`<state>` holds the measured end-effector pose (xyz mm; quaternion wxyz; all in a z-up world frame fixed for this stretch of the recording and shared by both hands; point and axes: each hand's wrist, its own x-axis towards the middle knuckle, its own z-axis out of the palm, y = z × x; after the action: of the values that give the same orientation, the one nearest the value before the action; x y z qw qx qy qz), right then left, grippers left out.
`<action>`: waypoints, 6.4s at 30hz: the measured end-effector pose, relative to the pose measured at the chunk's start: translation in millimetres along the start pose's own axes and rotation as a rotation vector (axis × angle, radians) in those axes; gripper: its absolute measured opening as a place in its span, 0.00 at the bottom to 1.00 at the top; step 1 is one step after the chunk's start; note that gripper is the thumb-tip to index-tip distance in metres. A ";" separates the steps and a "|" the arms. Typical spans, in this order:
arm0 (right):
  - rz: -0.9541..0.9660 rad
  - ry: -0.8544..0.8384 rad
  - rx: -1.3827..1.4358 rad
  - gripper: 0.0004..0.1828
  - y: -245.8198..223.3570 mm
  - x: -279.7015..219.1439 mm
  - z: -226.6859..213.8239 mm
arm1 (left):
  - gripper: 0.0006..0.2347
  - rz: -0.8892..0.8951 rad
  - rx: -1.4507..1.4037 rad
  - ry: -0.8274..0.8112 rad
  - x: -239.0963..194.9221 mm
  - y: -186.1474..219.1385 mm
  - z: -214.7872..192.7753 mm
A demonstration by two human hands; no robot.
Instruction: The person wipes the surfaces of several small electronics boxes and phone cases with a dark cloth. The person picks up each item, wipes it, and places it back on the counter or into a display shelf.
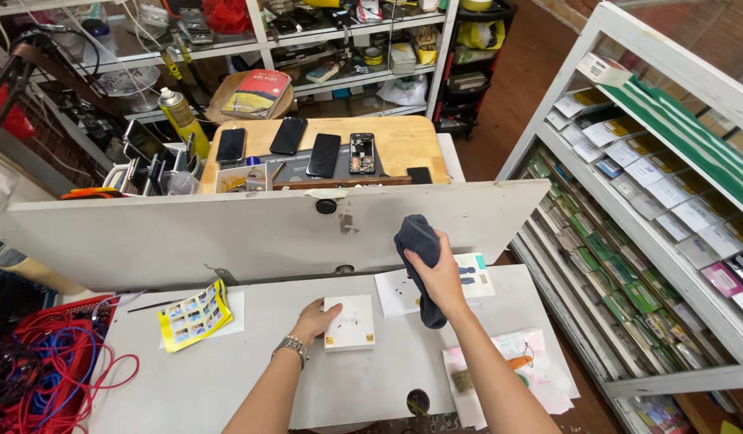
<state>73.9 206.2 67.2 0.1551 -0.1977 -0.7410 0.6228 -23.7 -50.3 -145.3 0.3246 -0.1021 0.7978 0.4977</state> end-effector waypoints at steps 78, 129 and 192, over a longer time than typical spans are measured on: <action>0.262 0.115 0.333 0.41 34.9 -57.7 16.5 | 0.31 0.752 -0.023 -0.222 -180.8 123.8 11.7; 0.469 0.306 0.622 0.35 76.9 -49.3 -42.8 | 0.42 0.149 0.547 0.447 -125.2 100.1 12.1; 0.108 0.411 0.224 0.24 2.5 -61.7 -40.9 | 0.32 0.697 -0.004 -0.330 -189.9 160.9 62.4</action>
<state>147.6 211.9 73.0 0.2900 -0.3409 -0.6087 0.6551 70.0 50.9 71.2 0.2600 0.2560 0.7206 0.5896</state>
